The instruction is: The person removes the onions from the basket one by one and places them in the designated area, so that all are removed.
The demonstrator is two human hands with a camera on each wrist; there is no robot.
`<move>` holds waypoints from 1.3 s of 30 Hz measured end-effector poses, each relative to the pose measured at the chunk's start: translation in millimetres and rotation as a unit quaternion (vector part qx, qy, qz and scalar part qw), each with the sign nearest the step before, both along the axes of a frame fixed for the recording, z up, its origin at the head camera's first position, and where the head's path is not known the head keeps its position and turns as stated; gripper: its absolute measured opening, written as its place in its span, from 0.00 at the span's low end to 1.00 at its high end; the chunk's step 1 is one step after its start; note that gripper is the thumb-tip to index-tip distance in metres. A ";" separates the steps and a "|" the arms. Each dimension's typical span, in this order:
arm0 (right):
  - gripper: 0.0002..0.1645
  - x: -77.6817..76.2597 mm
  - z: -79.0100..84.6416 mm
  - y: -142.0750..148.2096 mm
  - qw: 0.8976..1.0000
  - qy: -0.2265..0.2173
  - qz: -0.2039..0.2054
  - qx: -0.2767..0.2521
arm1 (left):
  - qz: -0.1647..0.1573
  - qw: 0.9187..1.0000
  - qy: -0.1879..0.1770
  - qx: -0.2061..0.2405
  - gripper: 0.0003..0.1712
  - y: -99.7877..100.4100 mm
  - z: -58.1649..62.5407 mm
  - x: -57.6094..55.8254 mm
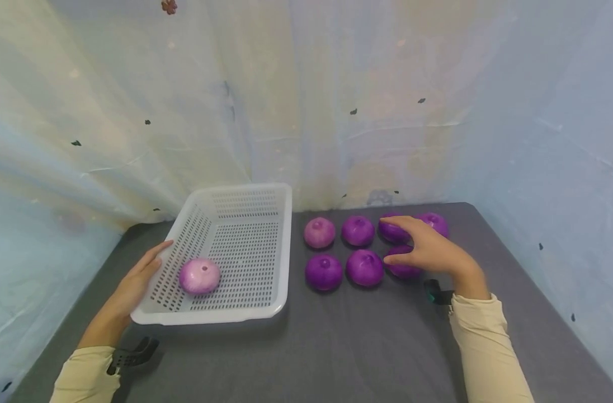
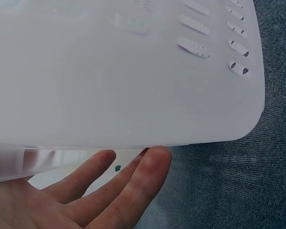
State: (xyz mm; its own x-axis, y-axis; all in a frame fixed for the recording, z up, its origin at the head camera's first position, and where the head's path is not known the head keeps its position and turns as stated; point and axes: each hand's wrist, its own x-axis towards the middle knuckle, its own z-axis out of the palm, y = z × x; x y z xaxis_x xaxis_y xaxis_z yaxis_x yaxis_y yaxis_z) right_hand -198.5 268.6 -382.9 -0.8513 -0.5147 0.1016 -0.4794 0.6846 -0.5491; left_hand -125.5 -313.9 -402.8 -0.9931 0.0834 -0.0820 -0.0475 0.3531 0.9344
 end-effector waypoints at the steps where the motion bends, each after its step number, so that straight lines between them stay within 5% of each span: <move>1: 0.51 0.3 2.5 -5.7 1.000 0.005 0.003 0.001 | -0.001 1.000 0.000 0.000 0.31 0.0 -0.2 0.1; 11: 0.48 -6.8 38.1 -67.3 0.998 0.030 0.045 -0.020 | -0.001 1.000 -0.005 0.009 0.31 1.3 -4.1 -0.7; 26: 0.47 -23.5 81.0 -191.8 0.983 0.063 0.173 0.020 | 0.001 1.000 -0.008 0.017 0.31 3.0 -2.6 -0.3; 39: 0.46 -21.2 64.5 -298.2 0.967 0.032 0.239 0.080 | 0.006 1.000 -0.011 0.013 0.31 1.7 -3.6 1.4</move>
State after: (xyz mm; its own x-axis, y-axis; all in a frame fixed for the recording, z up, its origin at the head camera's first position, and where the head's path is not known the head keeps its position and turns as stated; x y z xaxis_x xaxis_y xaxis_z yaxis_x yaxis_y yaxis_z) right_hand -219.7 -29.7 -318.3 -0.5066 -0.8616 0.0322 -0.7914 0.4499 -0.4138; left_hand -124.2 -312.2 -406.4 -0.9920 0.0736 -0.1025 -0.0731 0.3271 0.9422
